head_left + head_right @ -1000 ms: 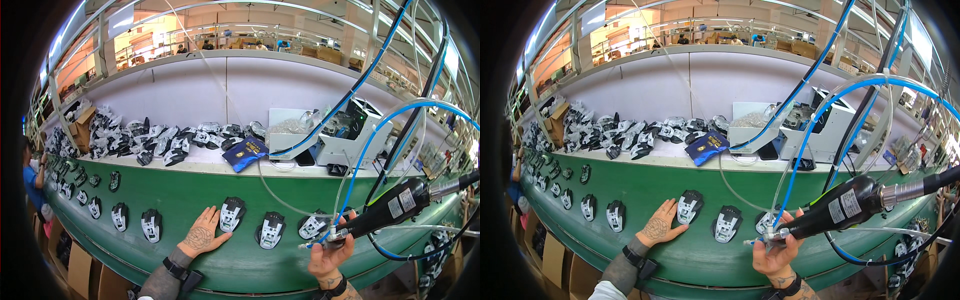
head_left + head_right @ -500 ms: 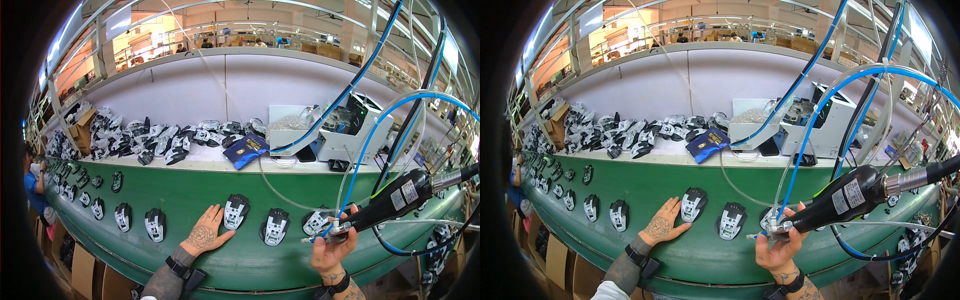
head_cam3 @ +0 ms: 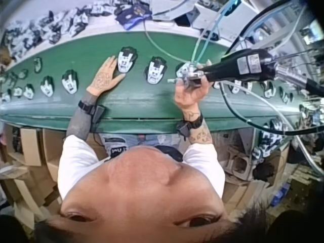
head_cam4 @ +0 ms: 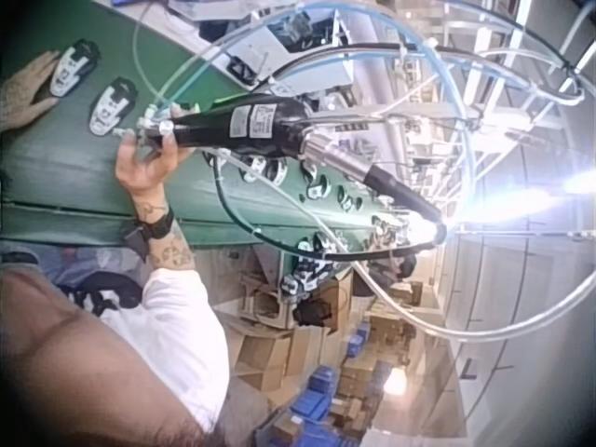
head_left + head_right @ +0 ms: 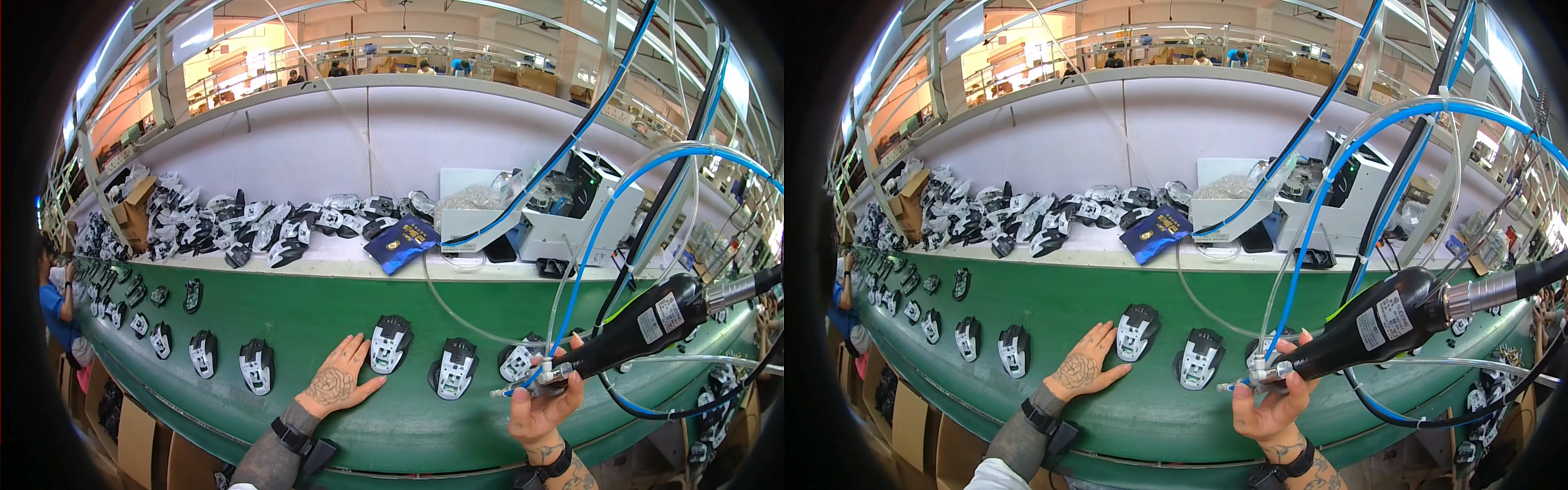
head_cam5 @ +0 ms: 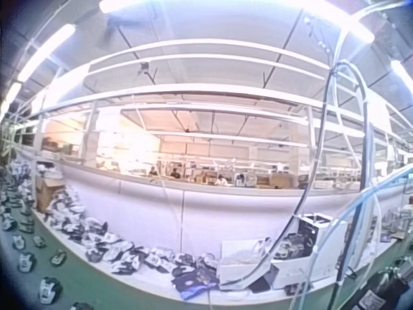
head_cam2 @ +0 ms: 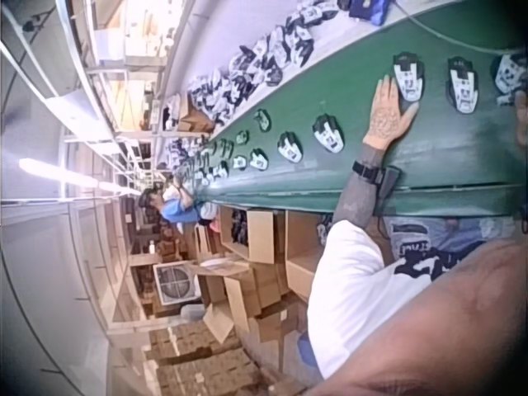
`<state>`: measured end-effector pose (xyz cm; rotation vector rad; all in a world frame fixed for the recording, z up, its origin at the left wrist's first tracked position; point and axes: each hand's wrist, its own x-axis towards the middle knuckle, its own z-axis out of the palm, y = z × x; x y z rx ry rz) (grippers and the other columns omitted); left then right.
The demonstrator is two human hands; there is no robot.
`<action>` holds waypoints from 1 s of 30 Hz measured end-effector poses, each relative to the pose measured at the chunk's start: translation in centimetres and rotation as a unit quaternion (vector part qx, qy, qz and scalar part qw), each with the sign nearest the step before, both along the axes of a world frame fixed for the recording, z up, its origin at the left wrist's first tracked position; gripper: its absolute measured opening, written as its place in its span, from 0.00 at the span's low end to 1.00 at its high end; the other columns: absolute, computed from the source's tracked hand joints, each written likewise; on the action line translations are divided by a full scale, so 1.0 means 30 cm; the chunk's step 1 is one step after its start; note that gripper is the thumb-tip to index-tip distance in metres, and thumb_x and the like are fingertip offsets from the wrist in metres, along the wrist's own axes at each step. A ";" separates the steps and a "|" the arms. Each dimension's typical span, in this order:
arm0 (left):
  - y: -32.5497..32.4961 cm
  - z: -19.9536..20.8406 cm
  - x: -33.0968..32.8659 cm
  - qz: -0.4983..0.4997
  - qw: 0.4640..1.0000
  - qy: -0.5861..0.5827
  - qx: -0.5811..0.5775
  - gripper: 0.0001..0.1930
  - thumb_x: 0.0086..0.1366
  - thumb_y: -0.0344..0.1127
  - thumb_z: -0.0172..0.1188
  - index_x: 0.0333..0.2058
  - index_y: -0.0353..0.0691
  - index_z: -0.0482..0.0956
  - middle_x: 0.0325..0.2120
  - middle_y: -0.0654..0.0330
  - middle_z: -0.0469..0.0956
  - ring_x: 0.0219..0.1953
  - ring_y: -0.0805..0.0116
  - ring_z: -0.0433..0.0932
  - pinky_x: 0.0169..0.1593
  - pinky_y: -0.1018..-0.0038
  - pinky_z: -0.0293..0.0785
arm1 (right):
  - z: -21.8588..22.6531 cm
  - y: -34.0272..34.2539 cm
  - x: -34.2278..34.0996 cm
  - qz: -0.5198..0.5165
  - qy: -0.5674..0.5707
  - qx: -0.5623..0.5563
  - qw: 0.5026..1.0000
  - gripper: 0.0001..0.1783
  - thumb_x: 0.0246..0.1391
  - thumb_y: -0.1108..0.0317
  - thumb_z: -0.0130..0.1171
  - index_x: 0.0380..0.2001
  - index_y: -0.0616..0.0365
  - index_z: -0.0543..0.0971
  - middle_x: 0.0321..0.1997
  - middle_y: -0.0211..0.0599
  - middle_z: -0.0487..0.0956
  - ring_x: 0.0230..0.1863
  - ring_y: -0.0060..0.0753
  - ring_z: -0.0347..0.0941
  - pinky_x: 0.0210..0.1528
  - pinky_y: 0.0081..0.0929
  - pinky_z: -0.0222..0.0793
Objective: Using a pneumatic screwdriver to secure components onto computer mice on an assembly line.
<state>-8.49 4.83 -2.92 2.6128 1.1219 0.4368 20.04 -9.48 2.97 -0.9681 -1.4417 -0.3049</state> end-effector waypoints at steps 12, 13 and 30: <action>-0.011 0.018 0.001 -0.014 1.000 -0.010 -0.007 0.39 0.60 0.56 0.56 0.57 0.27 0.61 0.60 0.39 0.58 0.64 0.44 0.55 0.65 0.60 0.54 | 0.015 -0.003 -0.010 -0.011 -0.005 -0.001 1.000 0.43 0.44 0.72 0.58 0.63 0.43 0.50 0.64 0.64 0.49 0.56 0.49 0.62 0.54 0.43 0.64; -0.009 0.016 0.000 -0.014 1.000 -0.009 -0.008 0.39 0.60 0.56 0.56 0.57 0.27 0.61 0.60 0.39 0.58 0.64 0.44 0.55 0.65 0.60 0.54 | 0.015 -0.002 -0.011 -0.011 -0.004 -0.003 1.000 0.43 0.44 0.72 0.58 0.63 0.43 0.50 0.64 0.64 0.49 0.56 0.49 0.62 0.54 0.43 0.64; -0.022 0.021 0.006 -0.042 0.999 -0.020 0.006 0.38 0.60 0.55 0.56 0.58 0.29 0.62 0.60 0.42 0.59 0.64 0.46 0.56 0.65 0.61 0.55 | 0.039 -0.015 -0.008 -0.014 -0.007 -0.004 1.000 0.43 0.44 0.71 0.58 0.63 0.41 0.51 0.64 0.64 0.49 0.54 0.48 0.63 0.52 0.41 0.65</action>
